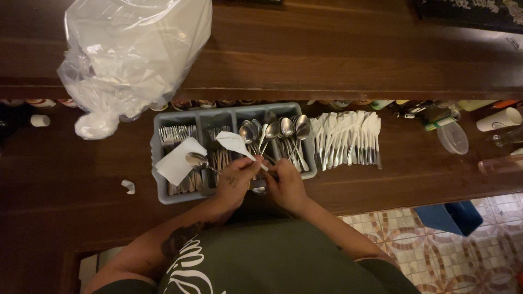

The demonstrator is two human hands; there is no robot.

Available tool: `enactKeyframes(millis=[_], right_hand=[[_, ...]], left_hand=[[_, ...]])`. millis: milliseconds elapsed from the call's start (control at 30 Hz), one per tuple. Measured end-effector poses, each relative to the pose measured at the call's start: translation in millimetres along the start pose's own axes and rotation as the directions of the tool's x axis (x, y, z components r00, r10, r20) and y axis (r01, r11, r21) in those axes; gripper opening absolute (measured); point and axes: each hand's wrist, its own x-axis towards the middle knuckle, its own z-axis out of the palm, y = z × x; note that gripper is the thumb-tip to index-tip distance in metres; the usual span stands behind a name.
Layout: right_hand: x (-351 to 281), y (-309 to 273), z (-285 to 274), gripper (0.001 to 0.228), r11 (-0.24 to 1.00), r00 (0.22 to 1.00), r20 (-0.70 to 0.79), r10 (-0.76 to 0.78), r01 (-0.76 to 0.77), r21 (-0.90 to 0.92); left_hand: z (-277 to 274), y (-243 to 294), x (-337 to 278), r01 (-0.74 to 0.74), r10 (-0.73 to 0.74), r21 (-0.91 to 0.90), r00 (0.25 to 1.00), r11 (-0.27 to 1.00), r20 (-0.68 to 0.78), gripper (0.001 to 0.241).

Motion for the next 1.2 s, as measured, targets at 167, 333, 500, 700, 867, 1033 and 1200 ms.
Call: enactKeyframes(millis=[167, 333, 500, 700, 867, 1033, 1200], right_hand=[[-8.7, 18.7, 5.8, 0.027, 1.000, 0.998, -0.069, 0.005, -0.005, 0.000], [-27.0, 58.8, 15.0, 0.023, 0.967, 0.953, -0.172, 0.251, -0.256, -0.007], [-40.8, 88.7, 6.3, 0.026, 0.963, 0.914, -0.319, 0.251, -0.269, -0.015], [-73.5, 157.2, -10.4, 0.027, 0.879, 0.871, -0.474, 0.129, -0.322, -0.352], [-97.8, 235.4, -24.0, 0.033, 0.690, 0.761, -0.614, 0.210, -0.560, -0.459], [-87.1, 253.0, -47.2, 0.030, 0.645, 0.689, -0.701, 0.185, -0.623, -0.442], [-65.9, 268.8, -65.5, 0.028, 0.579, 0.609, -0.762, 0.218, -0.709, -0.401]], left_hand=[[-3.1, 17.8, -7.6, 0.007, -0.015, 0.192, 0.999, 0.981, 0.042, 0.045], [-9.3, 50.9, -24.2, -0.143, 0.129, 0.694, 0.989, 0.706, 0.072, 0.055], [-52.0, 86.0, -42.6, -0.449, 0.426, 0.893, 0.802, -0.031, 0.418, 0.052], [-118.0, 67.7, -55.5, -0.213, 0.555, 0.896, 0.723, -0.389, 0.413, 0.054], [-161.6, 41.5, -54.7, -0.156, 0.542, 0.925, 0.772, -0.346, 0.333, 0.068], [-188.5, 24.9, -41.6, -0.113, 0.601, 0.935, 0.739, -0.336, 0.305, 0.070], [-185.9, 21.8, -44.0, -0.078, 0.611, 0.954, 0.752, -0.289, 0.247, 0.069]])
